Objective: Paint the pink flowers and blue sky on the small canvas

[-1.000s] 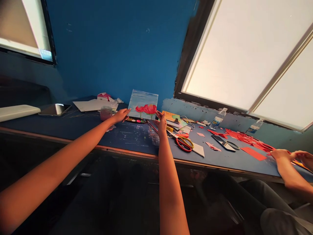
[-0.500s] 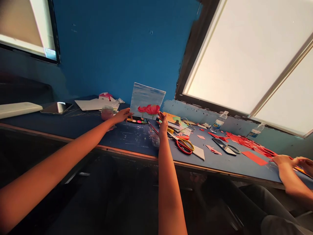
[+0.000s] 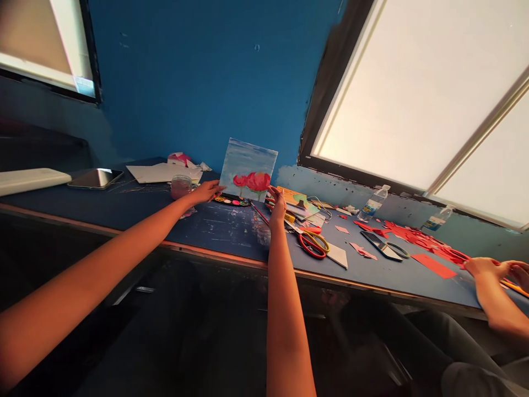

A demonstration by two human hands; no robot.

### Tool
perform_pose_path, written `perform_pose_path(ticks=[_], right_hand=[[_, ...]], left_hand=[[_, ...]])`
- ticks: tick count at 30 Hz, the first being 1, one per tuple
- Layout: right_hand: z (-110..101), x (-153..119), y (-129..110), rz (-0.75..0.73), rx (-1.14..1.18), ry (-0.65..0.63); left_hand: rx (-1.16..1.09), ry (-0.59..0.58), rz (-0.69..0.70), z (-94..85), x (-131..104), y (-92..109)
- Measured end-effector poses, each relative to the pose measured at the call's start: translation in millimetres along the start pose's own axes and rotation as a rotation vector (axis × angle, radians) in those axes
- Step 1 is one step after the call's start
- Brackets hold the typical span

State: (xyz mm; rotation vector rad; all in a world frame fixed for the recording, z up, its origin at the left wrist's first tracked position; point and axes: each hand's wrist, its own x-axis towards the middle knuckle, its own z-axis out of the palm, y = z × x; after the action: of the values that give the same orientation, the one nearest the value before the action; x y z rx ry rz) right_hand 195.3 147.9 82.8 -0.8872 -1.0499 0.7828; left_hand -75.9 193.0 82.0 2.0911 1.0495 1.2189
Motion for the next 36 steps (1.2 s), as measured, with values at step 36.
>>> perform_pose_path(ticks=[36], right_hand=[[3, -7, -7, 0.003, 0.079, -0.008]], left_hand=[[0.057, 0.092, -0.025, 2.0, -2, -2]])
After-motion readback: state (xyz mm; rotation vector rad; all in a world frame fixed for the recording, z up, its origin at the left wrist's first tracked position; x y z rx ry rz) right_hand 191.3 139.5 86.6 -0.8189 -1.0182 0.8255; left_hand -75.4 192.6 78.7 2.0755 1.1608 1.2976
